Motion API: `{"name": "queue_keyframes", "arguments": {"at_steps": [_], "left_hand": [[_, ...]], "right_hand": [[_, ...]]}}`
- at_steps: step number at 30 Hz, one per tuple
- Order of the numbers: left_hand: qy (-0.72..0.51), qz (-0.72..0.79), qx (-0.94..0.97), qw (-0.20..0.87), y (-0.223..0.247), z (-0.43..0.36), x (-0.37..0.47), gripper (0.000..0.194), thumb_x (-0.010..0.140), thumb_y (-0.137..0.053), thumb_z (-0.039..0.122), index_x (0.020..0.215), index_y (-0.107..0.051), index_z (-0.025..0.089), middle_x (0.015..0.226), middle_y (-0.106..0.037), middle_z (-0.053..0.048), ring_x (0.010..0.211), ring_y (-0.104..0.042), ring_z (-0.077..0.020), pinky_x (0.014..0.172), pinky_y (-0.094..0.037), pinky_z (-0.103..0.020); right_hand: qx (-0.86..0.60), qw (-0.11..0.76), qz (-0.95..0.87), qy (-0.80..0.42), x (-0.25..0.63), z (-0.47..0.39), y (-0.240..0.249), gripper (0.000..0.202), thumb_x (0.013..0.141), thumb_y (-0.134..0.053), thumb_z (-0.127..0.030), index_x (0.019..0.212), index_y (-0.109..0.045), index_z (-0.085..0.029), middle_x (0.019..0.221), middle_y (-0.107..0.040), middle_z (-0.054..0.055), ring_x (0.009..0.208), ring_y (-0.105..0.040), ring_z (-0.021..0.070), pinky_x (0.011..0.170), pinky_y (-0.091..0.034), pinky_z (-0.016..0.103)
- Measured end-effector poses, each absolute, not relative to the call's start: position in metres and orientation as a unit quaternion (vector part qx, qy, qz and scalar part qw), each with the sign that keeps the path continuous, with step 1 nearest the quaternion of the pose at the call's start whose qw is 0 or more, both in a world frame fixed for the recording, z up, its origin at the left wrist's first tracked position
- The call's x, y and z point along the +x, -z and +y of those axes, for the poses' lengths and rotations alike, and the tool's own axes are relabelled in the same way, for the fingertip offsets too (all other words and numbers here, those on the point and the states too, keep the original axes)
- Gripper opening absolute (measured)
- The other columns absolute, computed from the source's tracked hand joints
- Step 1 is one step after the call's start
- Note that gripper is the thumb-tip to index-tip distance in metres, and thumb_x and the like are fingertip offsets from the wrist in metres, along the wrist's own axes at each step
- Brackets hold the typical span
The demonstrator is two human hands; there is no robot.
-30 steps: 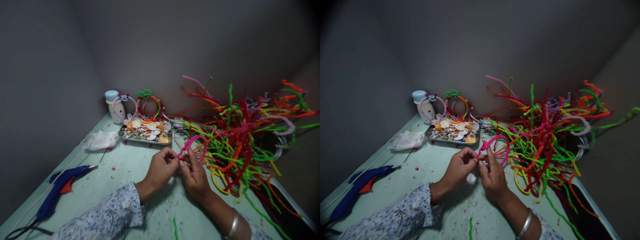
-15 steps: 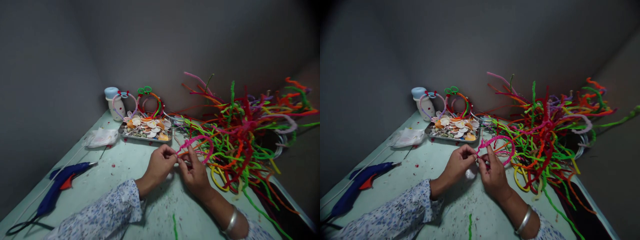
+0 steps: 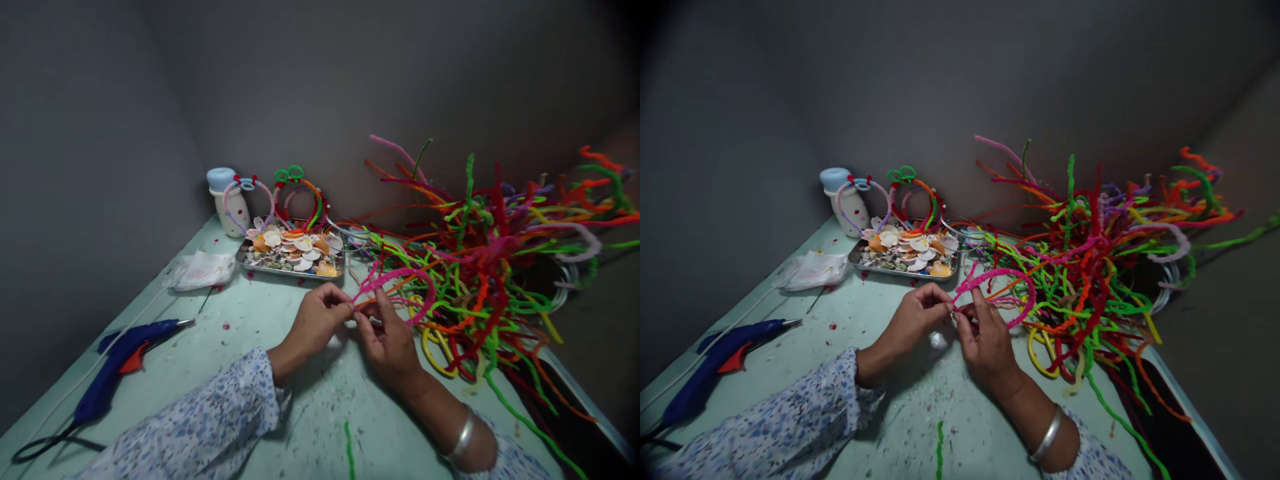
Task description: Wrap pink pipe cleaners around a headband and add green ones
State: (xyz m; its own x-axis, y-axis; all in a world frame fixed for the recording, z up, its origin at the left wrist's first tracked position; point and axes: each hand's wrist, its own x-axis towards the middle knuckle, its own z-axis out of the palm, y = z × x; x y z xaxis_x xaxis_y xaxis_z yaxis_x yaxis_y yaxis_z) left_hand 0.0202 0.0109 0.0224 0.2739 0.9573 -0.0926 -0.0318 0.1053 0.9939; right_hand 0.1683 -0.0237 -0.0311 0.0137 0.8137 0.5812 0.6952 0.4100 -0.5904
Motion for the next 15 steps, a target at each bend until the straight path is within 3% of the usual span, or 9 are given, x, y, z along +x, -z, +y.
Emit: {"name": "queue_keyframes", "arguments": {"at_steps": [6, 15], "left_hand": [[-0.399, 0.411, 0.526, 0.629, -0.026, 0.015, 0.018, 0.010, 0.072, -0.061, 0.022, 0.075, -0.061, 0.012, 0.059, -0.060, 0.000, 0.056, -0.054, -0.0101, 0.058, -0.041, -0.021], [-0.375, 0.465, 0.608, 0.523, -0.016, 0.019, 0.016, 0.008, 0.070, -0.057, 0.020, 0.075, -0.061, 0.015, 0.063, -0.060, 0.000, 0.057, -0.054, -0.0111, 0.054, -0.041, -0.021]], "right_hand": [[-0.550, 0.460, -0.691, -0.091, 0.169, -0.023, 0.030, 0.052, 0.089, -0.051, -0.029, 0.136, -0.036, -0.014, 0.087, -0.068, 0.008, 0.079, -0.065, 0.0209, 0.071, -0.055, 0.036], [-0.545, 0.450, -0.704, -0.072, 0.168, -0.023, 0.029, 0.053, 0.089, -0.050, -0.028, 0.138, -0.034, -0.015, 0.085, -0.068, 0.007, 0.075, -0.064, 0.0197, 0.069, -0.053, 0.034]]}}
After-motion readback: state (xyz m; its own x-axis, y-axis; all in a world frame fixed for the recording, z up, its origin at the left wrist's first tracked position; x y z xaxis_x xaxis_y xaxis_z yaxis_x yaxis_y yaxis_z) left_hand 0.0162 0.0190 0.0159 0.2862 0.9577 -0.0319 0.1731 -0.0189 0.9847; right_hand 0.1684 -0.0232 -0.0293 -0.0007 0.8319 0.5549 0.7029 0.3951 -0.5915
